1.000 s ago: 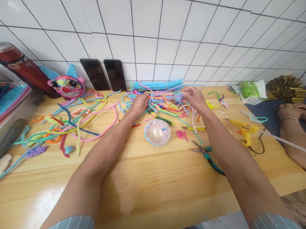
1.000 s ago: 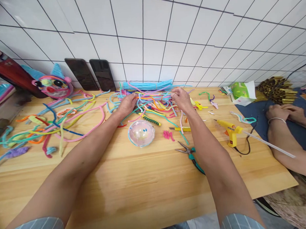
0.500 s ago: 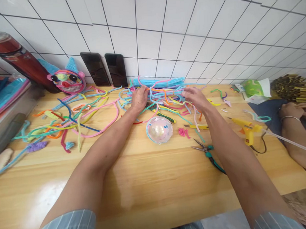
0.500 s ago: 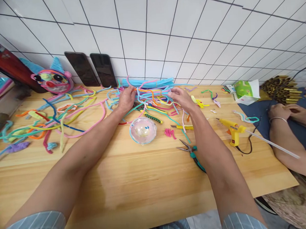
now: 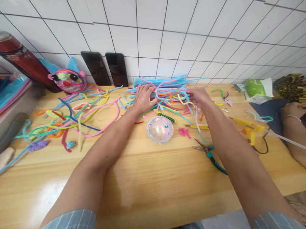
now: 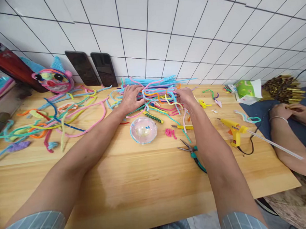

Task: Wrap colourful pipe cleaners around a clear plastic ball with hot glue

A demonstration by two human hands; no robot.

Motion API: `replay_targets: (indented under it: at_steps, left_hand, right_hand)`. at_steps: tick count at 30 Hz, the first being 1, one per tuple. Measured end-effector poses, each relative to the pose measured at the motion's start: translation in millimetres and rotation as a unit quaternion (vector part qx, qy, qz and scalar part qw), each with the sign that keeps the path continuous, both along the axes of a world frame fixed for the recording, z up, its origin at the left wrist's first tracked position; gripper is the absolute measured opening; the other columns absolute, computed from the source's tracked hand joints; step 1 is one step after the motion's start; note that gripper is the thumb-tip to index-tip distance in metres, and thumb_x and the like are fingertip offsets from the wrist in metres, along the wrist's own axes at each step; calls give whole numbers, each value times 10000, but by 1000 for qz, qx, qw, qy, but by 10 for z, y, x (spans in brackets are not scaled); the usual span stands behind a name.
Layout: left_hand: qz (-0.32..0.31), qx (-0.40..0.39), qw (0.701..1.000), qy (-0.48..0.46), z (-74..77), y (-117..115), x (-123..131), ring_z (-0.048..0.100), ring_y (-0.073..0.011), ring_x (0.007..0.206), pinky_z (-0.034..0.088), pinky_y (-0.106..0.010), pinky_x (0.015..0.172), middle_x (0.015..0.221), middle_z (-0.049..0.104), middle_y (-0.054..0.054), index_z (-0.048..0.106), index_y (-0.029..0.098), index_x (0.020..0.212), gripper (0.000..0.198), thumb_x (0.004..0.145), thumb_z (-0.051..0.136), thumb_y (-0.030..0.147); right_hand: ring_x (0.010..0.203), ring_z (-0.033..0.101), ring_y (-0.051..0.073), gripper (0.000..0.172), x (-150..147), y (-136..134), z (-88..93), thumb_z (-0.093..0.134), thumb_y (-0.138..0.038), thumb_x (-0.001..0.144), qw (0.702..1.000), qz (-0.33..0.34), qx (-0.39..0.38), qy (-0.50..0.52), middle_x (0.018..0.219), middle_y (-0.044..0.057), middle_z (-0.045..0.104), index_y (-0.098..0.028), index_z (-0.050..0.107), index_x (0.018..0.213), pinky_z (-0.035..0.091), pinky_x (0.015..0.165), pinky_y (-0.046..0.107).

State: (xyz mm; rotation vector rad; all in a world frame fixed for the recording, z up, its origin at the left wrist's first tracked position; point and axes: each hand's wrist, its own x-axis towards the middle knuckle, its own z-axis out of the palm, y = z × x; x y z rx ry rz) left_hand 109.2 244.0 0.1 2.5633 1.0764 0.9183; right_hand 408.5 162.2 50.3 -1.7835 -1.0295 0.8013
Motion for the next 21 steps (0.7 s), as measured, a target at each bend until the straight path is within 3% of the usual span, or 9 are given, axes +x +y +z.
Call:
replay_targets:
  at_steps: [6, 9, 14, 21]
  left_hand:
    - [19, -22, 999, 32, 6, 30, 6, 661, -355, 1389, 348, -578, 1343, 1399, 787, -119, 755, 245, 1345, 346, 1050, 575, 264]
    - [29, -15, 999, 39, 12, 55, 20, 686, -362, 1318, 428, -542, 1247, 1343, 801, -139, 773, 225, 1300, 325, 1082, 538, 280]
    - [61, -11, 997, 51, -13, 96, 58, 704, -366, 1243, 461, -505, 1144, 1261, 814, -164, 779, 197, 1221, 323, 1117, 489, 294]
    - [56, 2, 998, 24, -60, 158, 55, 725, -351, 1164, 500, -471, 1034, 1212, 828, -158, 779, 213, 1155, 311, 1127, 477, 279]
  right_hand:
    - [505, 604, 110, 318, -11, -25, -4, 877, -331, 897, 999, -8, 0, 42, 601, -11, 672, -216, 643, 714, 513, 493, 211]
    - [573, 658, 123, 308, 1, -74, -20, 883, -397, 909, 999, -3, 15, 48, 686, 4, 726, -219, 678, 763, 523, 512, 208]
    - [767, 764, 191, 328, 60, -152, -92, 892, -534, 881, 998, 20, 50, 46, 882, 30, 811, -251, 733, 931, 628, 652, 283]
    - [918, 801, 229, 251, 146, -182, -170, 882, -409, 839, 994, -15, 104, -21, 981, 50, 832, -242, 747, 969, 663, 764, 345]
